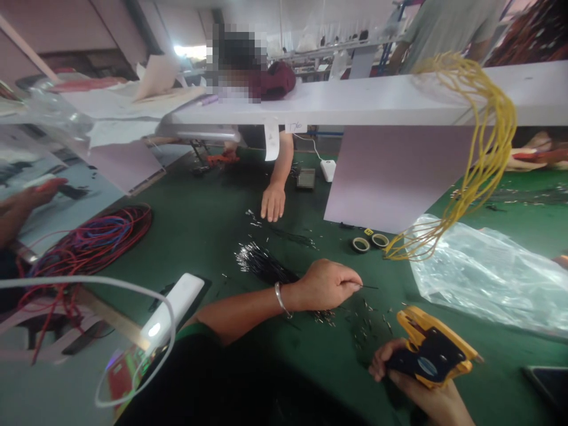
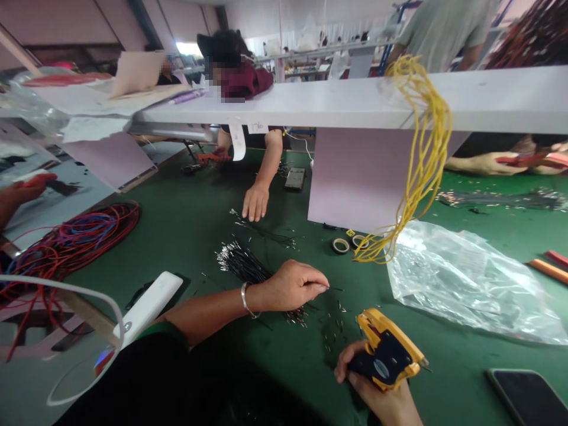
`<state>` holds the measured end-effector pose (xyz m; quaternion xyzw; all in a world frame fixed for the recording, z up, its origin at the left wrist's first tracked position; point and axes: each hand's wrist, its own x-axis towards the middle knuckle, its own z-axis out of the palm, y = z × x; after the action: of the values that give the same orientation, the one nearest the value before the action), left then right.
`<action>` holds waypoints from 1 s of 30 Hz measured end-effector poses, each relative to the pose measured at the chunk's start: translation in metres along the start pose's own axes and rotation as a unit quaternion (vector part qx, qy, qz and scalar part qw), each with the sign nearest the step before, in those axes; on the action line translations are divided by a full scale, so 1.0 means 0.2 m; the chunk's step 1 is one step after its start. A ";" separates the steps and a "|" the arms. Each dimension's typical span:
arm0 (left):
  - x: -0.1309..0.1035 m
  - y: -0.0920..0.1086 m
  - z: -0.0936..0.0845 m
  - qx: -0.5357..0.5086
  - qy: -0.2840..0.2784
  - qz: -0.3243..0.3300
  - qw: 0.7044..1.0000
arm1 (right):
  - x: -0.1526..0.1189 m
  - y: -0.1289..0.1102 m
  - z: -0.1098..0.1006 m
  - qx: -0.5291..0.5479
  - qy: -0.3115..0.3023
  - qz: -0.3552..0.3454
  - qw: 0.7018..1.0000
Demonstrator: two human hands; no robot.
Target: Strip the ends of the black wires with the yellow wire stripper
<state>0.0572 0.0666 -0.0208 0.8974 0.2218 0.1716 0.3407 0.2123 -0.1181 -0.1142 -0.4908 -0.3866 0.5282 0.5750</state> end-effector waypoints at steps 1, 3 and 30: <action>0.00 0.00 0.00 0.000 0.000 0.000 1.000 | 0.00 0.00 0.00 0.002 -0.007 -0.005 1.000; 0.00 0.00 0.00 0.000 -0.002 -0.001 1.000 | 0.00 0.01 -0.01 0.005 -0.016 -0.014 1.000; 0.00 -0.01 0.02 0.004 -0.009 -0.003 1.000 | 0.00 0.03 -0.02 0.017 0.002 0.004 1.000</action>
<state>0.0586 0.0656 -0.0242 0.8996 0.2219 0.1621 0.3395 0.2143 -0.1188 -0.1211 -0.4838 -0.3744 0.5360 0.5818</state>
